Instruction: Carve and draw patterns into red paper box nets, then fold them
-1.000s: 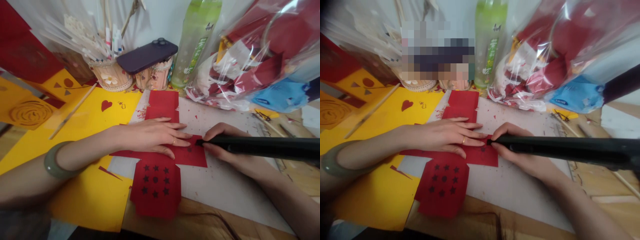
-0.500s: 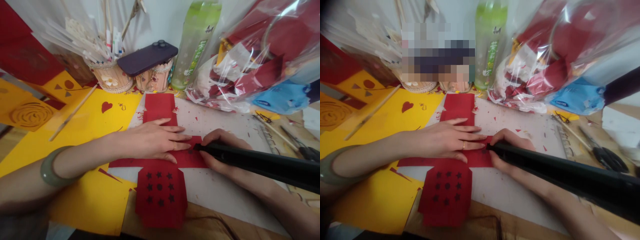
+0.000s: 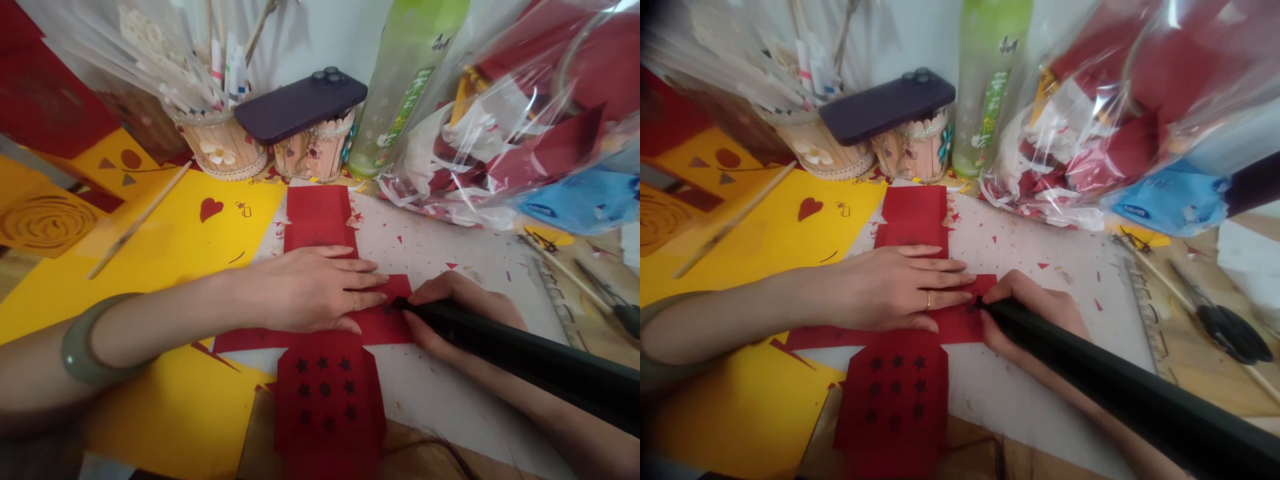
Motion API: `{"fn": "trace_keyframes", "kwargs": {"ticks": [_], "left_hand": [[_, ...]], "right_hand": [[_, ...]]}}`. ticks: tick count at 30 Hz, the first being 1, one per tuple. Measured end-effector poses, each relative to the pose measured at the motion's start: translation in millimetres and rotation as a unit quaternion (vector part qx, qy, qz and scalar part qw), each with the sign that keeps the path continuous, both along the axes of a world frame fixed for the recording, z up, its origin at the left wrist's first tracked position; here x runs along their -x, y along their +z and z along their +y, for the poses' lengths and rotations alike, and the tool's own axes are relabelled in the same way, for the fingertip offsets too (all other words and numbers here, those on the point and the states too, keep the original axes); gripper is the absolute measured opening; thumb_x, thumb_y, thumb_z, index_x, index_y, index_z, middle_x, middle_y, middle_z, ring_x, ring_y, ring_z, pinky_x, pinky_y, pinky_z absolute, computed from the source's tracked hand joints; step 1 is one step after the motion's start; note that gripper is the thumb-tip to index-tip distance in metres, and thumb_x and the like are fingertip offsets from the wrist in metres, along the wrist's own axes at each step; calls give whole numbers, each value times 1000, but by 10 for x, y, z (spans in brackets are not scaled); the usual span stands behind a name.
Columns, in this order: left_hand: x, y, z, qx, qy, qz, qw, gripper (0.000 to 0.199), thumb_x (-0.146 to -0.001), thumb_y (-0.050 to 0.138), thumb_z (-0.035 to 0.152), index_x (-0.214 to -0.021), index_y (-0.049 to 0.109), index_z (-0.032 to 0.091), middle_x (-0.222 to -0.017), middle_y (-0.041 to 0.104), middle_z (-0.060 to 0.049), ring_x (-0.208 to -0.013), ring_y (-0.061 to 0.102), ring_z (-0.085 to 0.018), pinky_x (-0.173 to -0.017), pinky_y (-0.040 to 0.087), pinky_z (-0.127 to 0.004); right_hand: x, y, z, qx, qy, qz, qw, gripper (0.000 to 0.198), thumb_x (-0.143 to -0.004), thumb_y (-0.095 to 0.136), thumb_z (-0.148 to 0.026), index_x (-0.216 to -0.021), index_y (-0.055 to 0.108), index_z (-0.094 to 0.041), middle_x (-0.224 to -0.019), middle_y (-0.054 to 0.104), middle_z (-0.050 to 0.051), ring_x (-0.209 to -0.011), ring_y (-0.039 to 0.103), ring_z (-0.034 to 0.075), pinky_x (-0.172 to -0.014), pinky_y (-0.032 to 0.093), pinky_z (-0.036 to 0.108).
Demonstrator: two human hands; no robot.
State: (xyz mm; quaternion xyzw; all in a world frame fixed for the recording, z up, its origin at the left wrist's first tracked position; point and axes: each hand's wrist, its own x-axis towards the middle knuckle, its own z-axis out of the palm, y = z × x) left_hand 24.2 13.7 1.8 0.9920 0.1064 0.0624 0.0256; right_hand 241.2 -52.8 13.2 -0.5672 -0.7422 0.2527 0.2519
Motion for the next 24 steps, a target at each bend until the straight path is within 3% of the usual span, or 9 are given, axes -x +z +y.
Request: {"fn": "trace_keyframes", "kwargs": {"ticks": [6,11,14,18,24], "left_hand": [[12,-6,1,1,1,4,1000,43,-97,33,41,-132,45,19,-140,42,-6,-130,37,-18,-109,23,-38],[41,15,25,-13,1,7,1000,38,-95,39,37,-130,45,24,-142,40,-2,-135,27,-23,-111,14,-50],[33,49,26,-37,-2,-4,999,34,-93,46,29,-127,50,27,-137,46,-5,-128,35,-27,-106,24,-51],[10,93,28,-58,-3,-14,998,32,-91,48,19,-120,56,30,-119,58,-7,-114,49,-26,-92,40,-39],[62,140,113,1,-39,-11,999,35,-94,38,12,-117,59,29,-128,55,-2,-113,52,-21,-96,41,-37]], "right_hand": [[-33,2,20,16,15,6,1000,6,-78,58,-26,-75,53,-25,-52,57,-5,-42,51,11,-42,42,22],[-103,16,64,-40,20,19,999,8,-78,61,-29,-78,53,-26,-66,60,-3,-55,56,13,-49,45,23],[-92,21,56,-30,32,27,999,6,-77,59,-25,-76,53,-25,-61,59,-3,-50,54,12,-46,43,23],[-77,14,52,-21,44,30,998,5,-77,58,-24,-74,54,-25,-55,59,-4,-45,53,11,-43,42,23],[-104,29,69,-21,76,50,996,3,-77,60,-24,-76,57,-25,-58,63,-4,-45,55,11,-43,44,21]]}}
